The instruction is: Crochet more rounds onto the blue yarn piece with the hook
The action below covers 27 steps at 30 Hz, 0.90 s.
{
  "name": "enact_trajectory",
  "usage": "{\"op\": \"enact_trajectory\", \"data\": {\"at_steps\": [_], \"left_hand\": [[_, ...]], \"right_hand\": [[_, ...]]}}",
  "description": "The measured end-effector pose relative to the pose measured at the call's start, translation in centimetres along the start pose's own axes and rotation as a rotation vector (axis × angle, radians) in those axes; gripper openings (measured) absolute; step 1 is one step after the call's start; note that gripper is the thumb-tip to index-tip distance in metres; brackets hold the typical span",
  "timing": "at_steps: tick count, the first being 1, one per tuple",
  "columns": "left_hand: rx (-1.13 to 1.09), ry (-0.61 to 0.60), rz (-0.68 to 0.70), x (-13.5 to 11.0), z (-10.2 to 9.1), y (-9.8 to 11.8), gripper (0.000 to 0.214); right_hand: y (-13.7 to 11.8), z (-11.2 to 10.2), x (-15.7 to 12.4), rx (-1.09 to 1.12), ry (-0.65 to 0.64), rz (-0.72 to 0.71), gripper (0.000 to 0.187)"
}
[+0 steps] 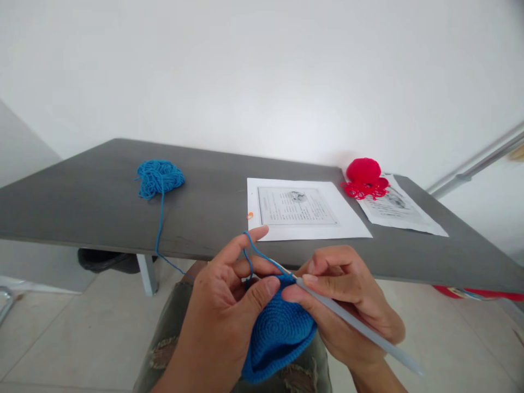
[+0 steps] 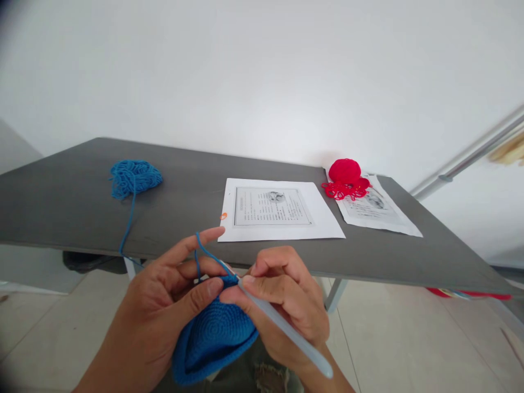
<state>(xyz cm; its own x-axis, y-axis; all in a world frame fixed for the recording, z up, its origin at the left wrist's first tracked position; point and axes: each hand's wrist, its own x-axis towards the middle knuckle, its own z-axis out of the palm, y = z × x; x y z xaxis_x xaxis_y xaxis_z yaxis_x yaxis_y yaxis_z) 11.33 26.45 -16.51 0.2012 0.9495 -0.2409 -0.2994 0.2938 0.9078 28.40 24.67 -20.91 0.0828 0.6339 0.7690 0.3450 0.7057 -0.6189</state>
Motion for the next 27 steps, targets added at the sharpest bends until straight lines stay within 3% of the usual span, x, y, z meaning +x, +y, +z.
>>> {"op": "enact_trajectory", "data": {"at_steps": [7,12,16,22,24,27], "left_hand": [[0.111,0.101,0.090,-2.1,0.6,-0.4,0.053],[0.041,0.106,0.039,-2.2,0.9,0.1,0.081],[-0.014,0.131,0.015,-2.1,0.8,0.5,0.100],[0.006,0.137,0.003,-2.3,0.8,0.7,0.104],[0.013,0.145,0.001,-2.4,0.8,0.8,0.104],[0.020,0.141,0.001,-2.5,0.9,0.9,0.105]], "right_hand": [[-1.7,1.1,-0.5,0.041,0.113,0.082,0.031],[-2.3,1.9,-0.8,0.155,0.222,0.166,0.024],[-2.6,1.5,-0.6,0.132,0.191,0.174,0.017],[-3.7,0.0,-0.3,0.084,-0.008,0.144,0.015],[-4.0,0.1,-0.4,0.034,0.020,0.140,0.010],[-4.0,0.6,-0.8,-0.025,0.119,0.128,0.025]]}}
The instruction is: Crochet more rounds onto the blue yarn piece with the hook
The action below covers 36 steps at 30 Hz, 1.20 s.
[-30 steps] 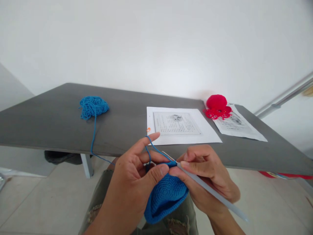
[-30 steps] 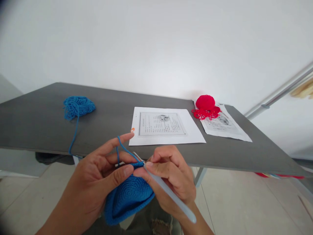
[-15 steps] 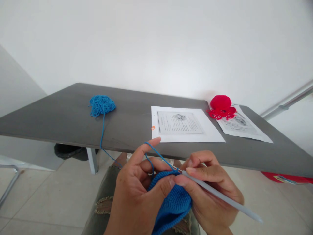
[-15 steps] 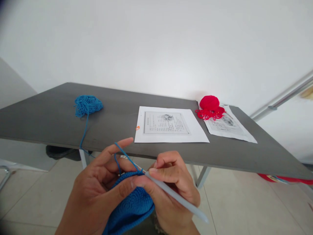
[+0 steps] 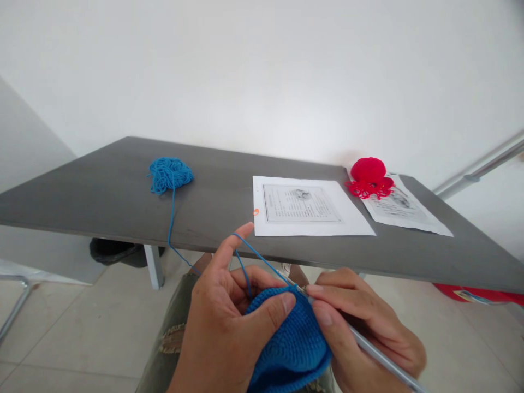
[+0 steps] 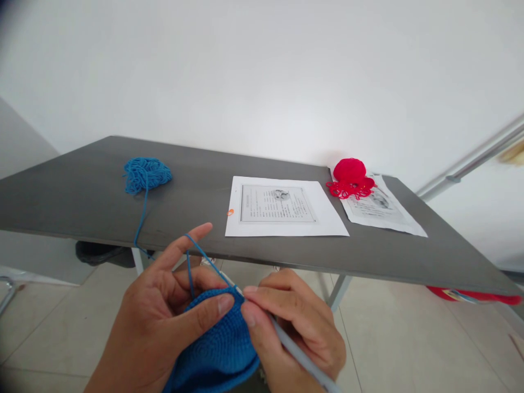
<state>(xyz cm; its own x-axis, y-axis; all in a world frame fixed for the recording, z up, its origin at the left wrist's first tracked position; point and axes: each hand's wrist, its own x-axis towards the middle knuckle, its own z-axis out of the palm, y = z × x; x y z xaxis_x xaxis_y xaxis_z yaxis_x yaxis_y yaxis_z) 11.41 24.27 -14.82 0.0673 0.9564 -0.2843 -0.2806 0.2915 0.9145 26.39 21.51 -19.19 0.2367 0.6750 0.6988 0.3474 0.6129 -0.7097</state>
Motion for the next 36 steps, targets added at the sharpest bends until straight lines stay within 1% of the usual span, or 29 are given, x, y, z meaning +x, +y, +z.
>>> {"op": "enact_trajectory", "data": {"at_steps": [1,3,6,9,12,15,19,21,26,31,33,36], "left_hand": [[0.000,-0.004,-0.001,0.0,0.0,0.0,0.106],[-0.002,-0.010,-0.004,0.0,0.0,0.1,0.106],[-0.011,-0.017,-0.006,0.3,-0.2,0.1,0.105],[-0.027,-0.027,-0.019,0.6,-0.3,0.2,0.105],[-0.032,-0.035,-0.033,0.8,-0.4,0.3,0.106],[-0.020,-0.037,-0.028,0.9,-0.4,0.3,0.105],[0.029,-0.008,0.006,0.9,-0.4,0.2,0.100],[0.054,0.006,0.020,0.9,-0.3,0.2,0.098],[0.030,0.026,0.027,0.6,0.2,0.3,0.095],[-0.023,0.052,0.022,0.2,0.6,0.5,0.093],[-0.032,0.051,0.016,0.1,0.6,0.5,0.093],[-0.025,0.055,0.010,0.1,0.5,0.5,0.092]], "right_hand": [[0.1,0.2,-0.2,0.001,0.036,-0.003,0.028],[0.3,0.4,-0.5,0.017,0.080,-0.001,0.030],[0.7,0.4,-0.6,0.053,0.089,0.033,0.024],[0.9,0.2,-0.2,0.143,0.057,0.139,0.022],[1.0,0.2,0.4,0.330,0.015,0.282,0.025],[1.1,-0.2,0.5,0.455,-0.045,0.349,0.025],[1.1,-1.2,0.1,0.480,-0.126,0.439,0.022],[1.0,-1.6,-0.2,0.456,-0.133,0.483,0.019],[0.9,-1.6,-0.5,0.374,-0.066,0.482,0.015],[0.6,-1.1,-0.7,0.357,-0.012,0.470,0.012],[0.6,-0.9,-0.7,0.373,-0.015,0.457,0.012],[0.8,-1.1,-0.6,0.416,-0.050,0.424,0.011]]}}
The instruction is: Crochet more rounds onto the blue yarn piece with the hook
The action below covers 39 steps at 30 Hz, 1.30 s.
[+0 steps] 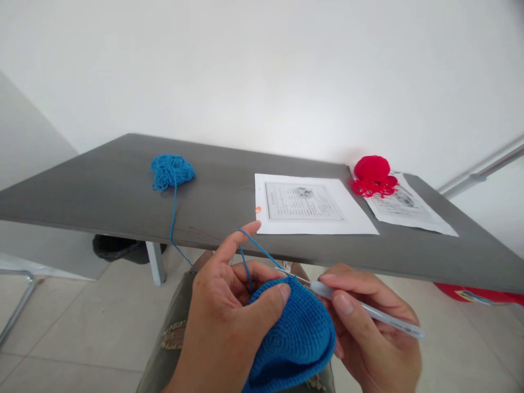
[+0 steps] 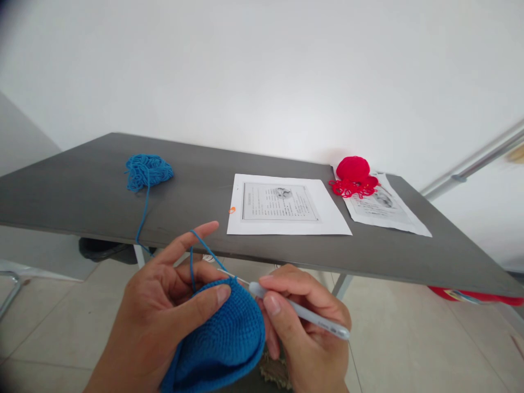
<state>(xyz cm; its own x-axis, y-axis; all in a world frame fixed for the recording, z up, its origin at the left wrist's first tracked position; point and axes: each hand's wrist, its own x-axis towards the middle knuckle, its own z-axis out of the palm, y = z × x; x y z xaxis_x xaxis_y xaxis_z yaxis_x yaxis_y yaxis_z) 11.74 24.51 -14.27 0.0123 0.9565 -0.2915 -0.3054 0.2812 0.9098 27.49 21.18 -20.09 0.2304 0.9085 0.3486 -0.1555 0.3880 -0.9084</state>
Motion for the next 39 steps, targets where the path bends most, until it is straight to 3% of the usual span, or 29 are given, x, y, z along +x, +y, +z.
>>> {"op": "enact_trajectory", "data": {"at_steps": [6,10,16,22,39], "left_hand": [[0.045,-0.032,-0.006,0.2,-0.3,0.0,0.090],[0.059,-0.040,-0.001,0.3,-0.3,0.0,0.088],[0.046,-0.017,0.014,0.2,-0.1,0.0,0.083],[0.055,0.006,0.035,0.1,0.1,0.1,0.080],[0.100,0.024,0.085,-0.1,0.2,0.1,0.076]], "right_hand": [[-0.5,-1.4,0.7,-0.063,-0.160,-0.065,0.017],[-1.3,-1.9,1.2,-0.159,-0.177,-0.132,0.016],[-2.0,-2.3,1.4,-0.313,-0.221,-0.256,0.031],[-2.2,-2.3,1.3,-0.373,-0.193,-0.329,0.037],[-2.0,-1.6,0.9,-0.451,-0.125,-0.344,0.039]]}}
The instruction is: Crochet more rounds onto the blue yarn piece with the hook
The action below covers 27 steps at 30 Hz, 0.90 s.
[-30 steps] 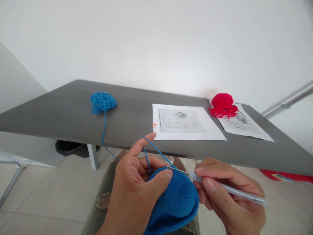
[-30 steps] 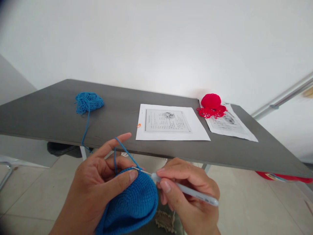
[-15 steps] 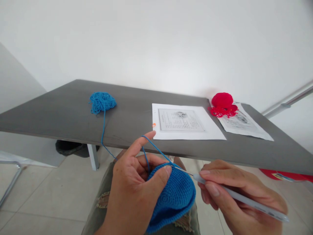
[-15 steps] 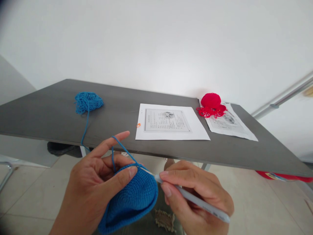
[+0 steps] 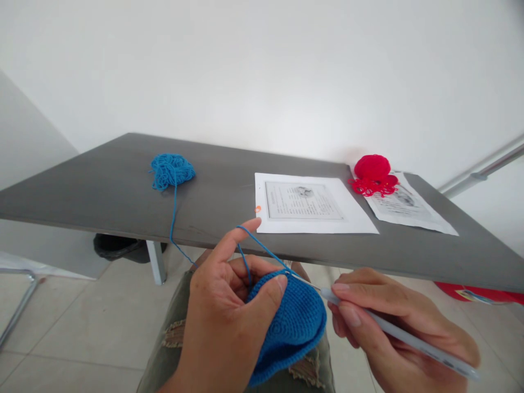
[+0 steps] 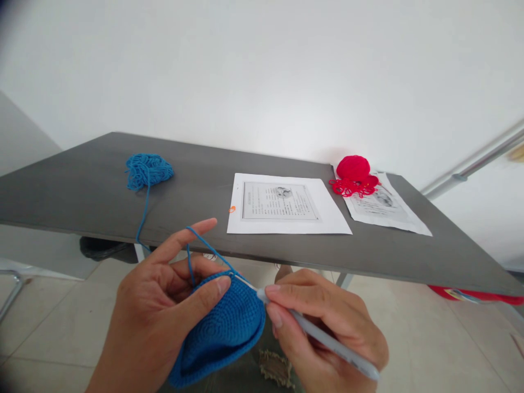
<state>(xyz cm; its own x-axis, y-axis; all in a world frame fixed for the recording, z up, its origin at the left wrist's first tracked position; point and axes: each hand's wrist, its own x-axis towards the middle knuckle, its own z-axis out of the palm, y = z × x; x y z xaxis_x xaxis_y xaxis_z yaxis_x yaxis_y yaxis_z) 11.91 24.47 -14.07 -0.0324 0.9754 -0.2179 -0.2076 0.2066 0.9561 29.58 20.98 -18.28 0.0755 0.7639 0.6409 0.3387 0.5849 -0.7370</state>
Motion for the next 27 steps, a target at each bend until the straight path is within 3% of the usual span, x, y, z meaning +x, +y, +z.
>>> {"op": "enact_trajectory", "data": {"at_steps": [10,15,19,27], "left_hand": [[0.274,0.117,0.239,-0.4,-0.1,-1.3,0.061],[0.289,0.148,0.269,-0.4,0.0,-1.4,0.055],[0.173,0.077,0.191,-0.4,0.2,-1.3,0.059],[-0.108,-0.148,0.023,0.9,-0.7,-1.5,0.094]], "right_hand": [[-1.2,0.2,0.9,-0.167,-0.007,-0.113,0.033],[-0.9,0.8,-0.4,-0.326,-0.042,-0.108,0.031],[-0.2,1.9,-1.2,-0.349,-0.005,-0.116,0.034],[-0.2,2.8,0.0,-0.034,0.118,-0.012,0.035]]}}
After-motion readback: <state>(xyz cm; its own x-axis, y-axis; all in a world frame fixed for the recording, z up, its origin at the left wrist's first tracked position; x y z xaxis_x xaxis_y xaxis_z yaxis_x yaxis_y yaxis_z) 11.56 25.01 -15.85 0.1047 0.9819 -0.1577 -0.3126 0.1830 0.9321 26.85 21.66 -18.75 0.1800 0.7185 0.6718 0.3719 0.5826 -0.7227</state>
